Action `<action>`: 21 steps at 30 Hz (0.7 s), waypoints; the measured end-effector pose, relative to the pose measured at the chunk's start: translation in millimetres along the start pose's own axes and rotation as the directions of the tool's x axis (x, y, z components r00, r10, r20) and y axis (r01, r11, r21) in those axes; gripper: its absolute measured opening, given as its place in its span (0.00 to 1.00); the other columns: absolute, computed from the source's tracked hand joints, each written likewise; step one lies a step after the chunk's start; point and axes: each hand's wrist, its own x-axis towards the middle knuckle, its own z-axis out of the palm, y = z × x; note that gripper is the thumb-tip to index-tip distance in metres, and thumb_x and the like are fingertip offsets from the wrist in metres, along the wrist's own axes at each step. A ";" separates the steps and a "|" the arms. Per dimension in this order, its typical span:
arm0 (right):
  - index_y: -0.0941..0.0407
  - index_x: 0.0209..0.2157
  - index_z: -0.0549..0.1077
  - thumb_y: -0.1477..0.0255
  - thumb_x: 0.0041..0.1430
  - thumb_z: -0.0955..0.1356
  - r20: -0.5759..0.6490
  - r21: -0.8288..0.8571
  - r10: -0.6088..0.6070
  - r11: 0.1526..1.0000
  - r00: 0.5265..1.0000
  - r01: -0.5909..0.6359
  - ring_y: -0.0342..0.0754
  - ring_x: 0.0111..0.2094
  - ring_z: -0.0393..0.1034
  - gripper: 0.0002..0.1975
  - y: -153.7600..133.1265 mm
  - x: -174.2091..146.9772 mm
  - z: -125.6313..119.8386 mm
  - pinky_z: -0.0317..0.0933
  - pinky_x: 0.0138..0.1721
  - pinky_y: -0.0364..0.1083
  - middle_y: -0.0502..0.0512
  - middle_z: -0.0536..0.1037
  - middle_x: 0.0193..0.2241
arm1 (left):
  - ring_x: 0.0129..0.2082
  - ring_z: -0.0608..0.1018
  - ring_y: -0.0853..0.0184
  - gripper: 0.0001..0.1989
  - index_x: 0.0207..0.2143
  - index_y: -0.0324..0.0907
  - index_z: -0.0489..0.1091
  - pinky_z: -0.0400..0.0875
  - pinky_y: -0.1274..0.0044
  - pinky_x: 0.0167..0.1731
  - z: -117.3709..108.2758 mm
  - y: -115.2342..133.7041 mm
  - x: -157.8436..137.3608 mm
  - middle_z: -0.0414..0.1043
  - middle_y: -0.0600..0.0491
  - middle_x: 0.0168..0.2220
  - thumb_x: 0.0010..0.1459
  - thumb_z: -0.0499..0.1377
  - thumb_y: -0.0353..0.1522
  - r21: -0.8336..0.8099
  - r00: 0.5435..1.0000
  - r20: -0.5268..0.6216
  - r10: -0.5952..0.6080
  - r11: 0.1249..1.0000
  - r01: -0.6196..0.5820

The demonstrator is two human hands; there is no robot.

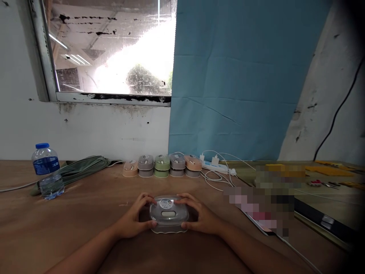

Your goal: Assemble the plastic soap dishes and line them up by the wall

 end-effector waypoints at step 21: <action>0.55 0.49 0.65 0.60 0.47 0.69 -0.083 0.116 0.023 0.993 0.996 -0.013 0.57 0.54 0.56 0.28 3.5 -0.8 0.4 0.55 0.51 0.54 0.63 0.61 0.53 | 0.54 0.61 0.57 0.48 0.55 0.45 0.42 0.52 0.64 0.54 2.9 -1.5 2.5 0.56 0.44 0.54 0.36 0.68 0.33 -0.205 0.985 0.067 -0.159 0.964 0.170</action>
